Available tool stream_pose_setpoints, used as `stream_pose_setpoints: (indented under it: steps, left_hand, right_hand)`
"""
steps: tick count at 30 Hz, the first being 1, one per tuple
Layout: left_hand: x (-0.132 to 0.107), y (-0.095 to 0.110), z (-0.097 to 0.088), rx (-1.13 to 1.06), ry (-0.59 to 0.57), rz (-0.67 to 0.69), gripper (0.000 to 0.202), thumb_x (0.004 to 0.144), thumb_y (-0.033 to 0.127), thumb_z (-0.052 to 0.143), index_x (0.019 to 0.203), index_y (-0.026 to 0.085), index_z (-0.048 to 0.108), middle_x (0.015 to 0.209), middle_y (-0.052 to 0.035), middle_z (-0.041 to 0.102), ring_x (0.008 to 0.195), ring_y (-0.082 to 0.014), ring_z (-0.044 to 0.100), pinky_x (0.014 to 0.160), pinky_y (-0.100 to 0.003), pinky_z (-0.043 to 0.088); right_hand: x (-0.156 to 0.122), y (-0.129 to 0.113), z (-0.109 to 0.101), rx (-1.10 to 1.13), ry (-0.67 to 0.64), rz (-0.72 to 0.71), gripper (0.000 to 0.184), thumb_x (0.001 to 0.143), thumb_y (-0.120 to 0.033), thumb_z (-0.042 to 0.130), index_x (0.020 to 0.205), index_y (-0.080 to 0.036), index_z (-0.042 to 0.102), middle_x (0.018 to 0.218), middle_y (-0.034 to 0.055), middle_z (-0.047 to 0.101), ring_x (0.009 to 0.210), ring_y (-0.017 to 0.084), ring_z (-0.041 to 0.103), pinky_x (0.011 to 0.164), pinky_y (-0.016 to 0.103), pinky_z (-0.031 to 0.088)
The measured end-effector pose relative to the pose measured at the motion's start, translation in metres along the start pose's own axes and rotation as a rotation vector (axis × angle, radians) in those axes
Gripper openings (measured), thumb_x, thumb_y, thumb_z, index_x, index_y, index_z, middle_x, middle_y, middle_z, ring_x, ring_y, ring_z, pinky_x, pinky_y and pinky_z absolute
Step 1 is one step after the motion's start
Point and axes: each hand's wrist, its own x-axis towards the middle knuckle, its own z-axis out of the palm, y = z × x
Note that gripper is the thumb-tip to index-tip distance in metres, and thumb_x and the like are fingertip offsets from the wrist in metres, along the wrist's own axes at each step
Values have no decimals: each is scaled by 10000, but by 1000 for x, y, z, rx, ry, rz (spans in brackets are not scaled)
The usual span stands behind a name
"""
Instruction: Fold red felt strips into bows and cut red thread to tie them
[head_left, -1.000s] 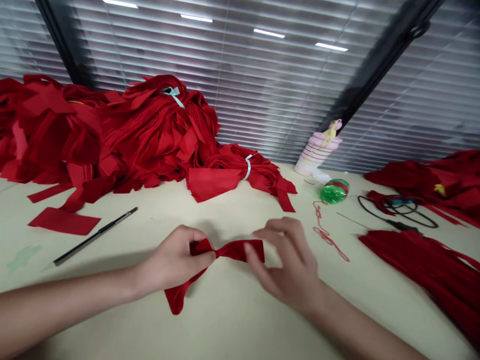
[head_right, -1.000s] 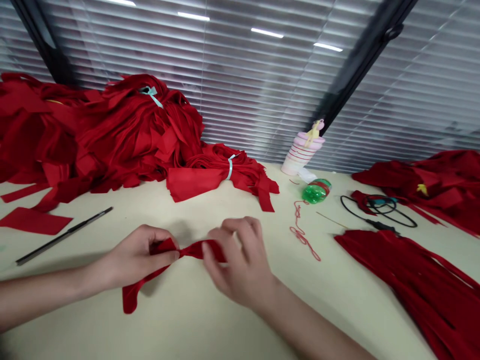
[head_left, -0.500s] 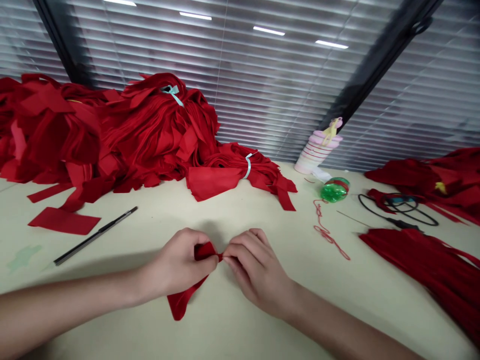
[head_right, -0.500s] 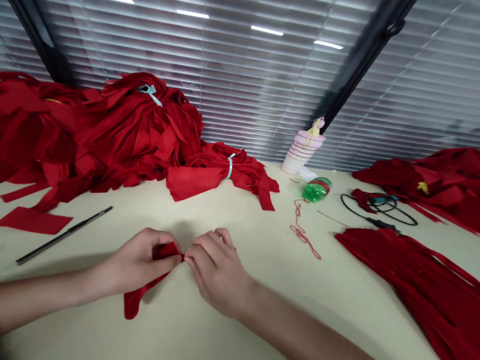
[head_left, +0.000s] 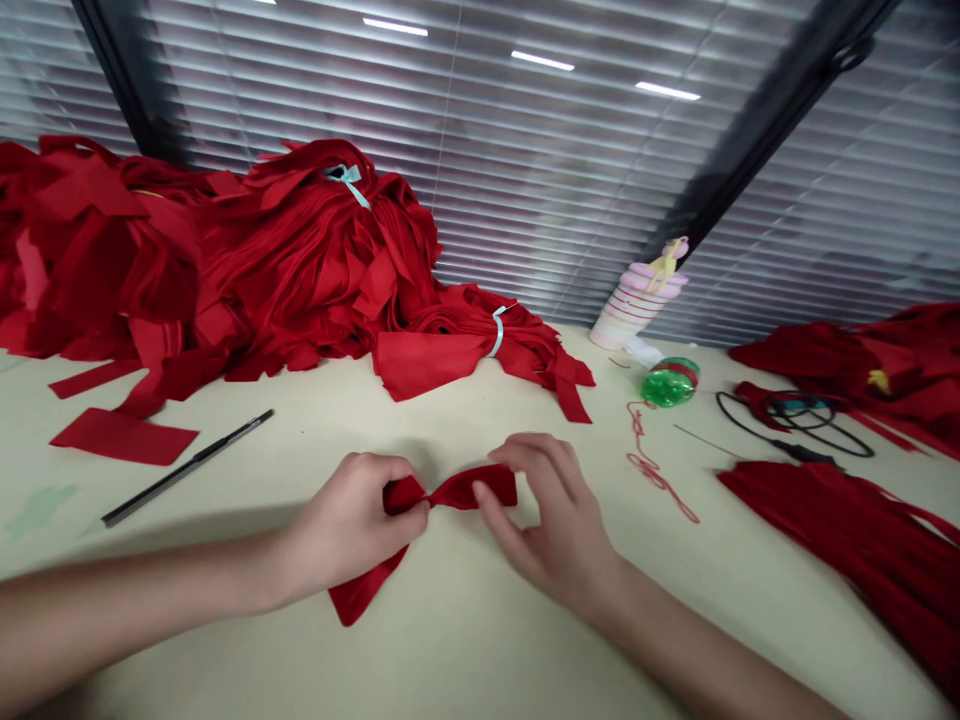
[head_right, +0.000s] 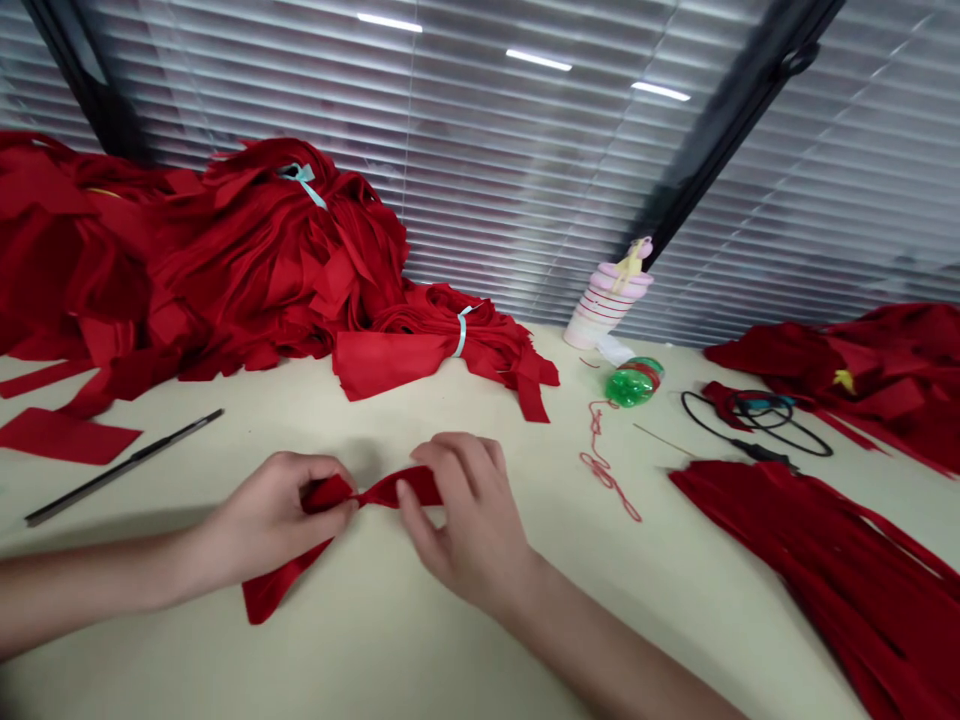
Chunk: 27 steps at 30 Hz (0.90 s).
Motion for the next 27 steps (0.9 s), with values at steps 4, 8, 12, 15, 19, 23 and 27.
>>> stream_pose_setpoints:
  steps: [4,8,12,15,19,23,27]
  left_hand:
    - [-2,1,4,26,29,43,165,708,232,484,576,153,425,533,51,367,530,-75,341,486,-199,298]
    - [-4,2,7,16,17,34,138,704,219,479,588,153,447,533,52,354,529,-75,330,483,-198,292]
    - [-3,5,3,-144,-56,-60,147,701,238,503,595,152,449,525,52,385,509,-72,362,462,-188,304]
    - [0,9,-1,-248,-99,-171,151,685,233,518,584,149,442,499,54,402,465,-62,371,424,-173,288]
    - [2,15,-6,-298,-123,-230,133,668,217,502,570,144,450,479,54,384,434,-51,332,381,-160,250]
    - [1,17,-9,-293,-99,-196,141,659,209,506,561,146,426,477,54,370,439,-51,334,381,-154,253]
    - [3,10,-11,-323,-88,-240,109,679,232,517,628,136,524,493,43,426,433,-53,355,384,-157,261]
  right_hand:
    - [-3,-12,8,17,-35,-125,132,783,-182,606,908,-157,572,820,50,586,738,145,546,697,333,358]
    - [-5,-15,13,49,-107,-142,129,831,-77,512,806,-160,607,753,14,571,651,95,495,670,313,314]
    - [-8,-11,12,-27,-144,-211,141,856,-75,468,793,-124,584,759,41,574,681,121,459,706,343,310]
    - [-8,-7,12,-72,-131,-312,123,850,-48,451,827,-106,557,804,67,591,734,145,477,739,373,307]
    - [-5,-6,10,-103,-101,-301,120,870,-61,432,838,-115,534,803,67,586,729,145,485,740,371,304]
    - [1,-4,6,-60,-96,-173,144,881,-69,413,804,-143,510,788,49,567,697,125,489,731,348,314]
    - [5,12,3,-146,-67,-113,111,863,-64,435,837,-151,498,830,63,566,763,148,517,752,354,326]
